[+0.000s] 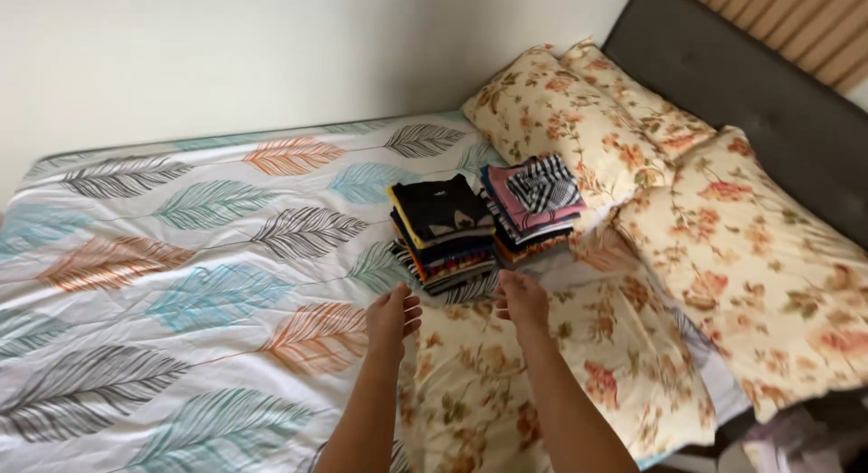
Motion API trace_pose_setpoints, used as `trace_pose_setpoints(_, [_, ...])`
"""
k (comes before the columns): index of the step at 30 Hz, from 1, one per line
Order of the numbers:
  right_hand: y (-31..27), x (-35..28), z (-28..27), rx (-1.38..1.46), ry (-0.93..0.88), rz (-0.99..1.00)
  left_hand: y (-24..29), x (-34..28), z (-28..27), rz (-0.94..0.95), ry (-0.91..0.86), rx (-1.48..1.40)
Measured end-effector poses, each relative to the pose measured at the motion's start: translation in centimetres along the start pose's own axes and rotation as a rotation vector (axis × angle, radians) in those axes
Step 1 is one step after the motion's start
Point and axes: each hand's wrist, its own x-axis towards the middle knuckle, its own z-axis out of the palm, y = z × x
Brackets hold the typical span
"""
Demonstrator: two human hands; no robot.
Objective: The person picks up folded t-shirts from a bed and places them into a wooden cabinet. They also adjust the curtains near a window and move a pillow on the bed while organizing the clothing items.
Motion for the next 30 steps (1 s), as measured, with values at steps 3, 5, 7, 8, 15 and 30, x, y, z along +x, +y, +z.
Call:
trace_pose_setpoints(3, [0.9,6.9,1.4,0.081,-0.085,0.071,-2.4,5.2,4.1,-0.029,0.057,-0.095])
trace_pose_setpoints(5, [0.2,9.3,2.4,0.106,-0.106,0.114,-4.0,8.9,7.0,-0.011,0.088,-0.133])
trace_pose_setpoints(7, [-0.2,11.4,3.4,0.123,-0.13,0.161,-5.2,12.2,8.9,0.002,0.125,-0.174])
trace_pose_setpoints(8, [-0.4,12.5,3.9,0.114,-0.119,0.16,-5.5,13.9,9.5,0.046,0.188,-0.17])
trace_pose_setpoints(15, [3.4,23.7,7.7,-0.11,-0.129,0.092,-5.9,21.3,10.1,0.115,0.36,0.073])
trace_pose_setpoints(30, [4.9,28.2,11.9,-0.243,-0.088,0.192,-2.8,22.2,11.0,0.065,0.466,0.718])
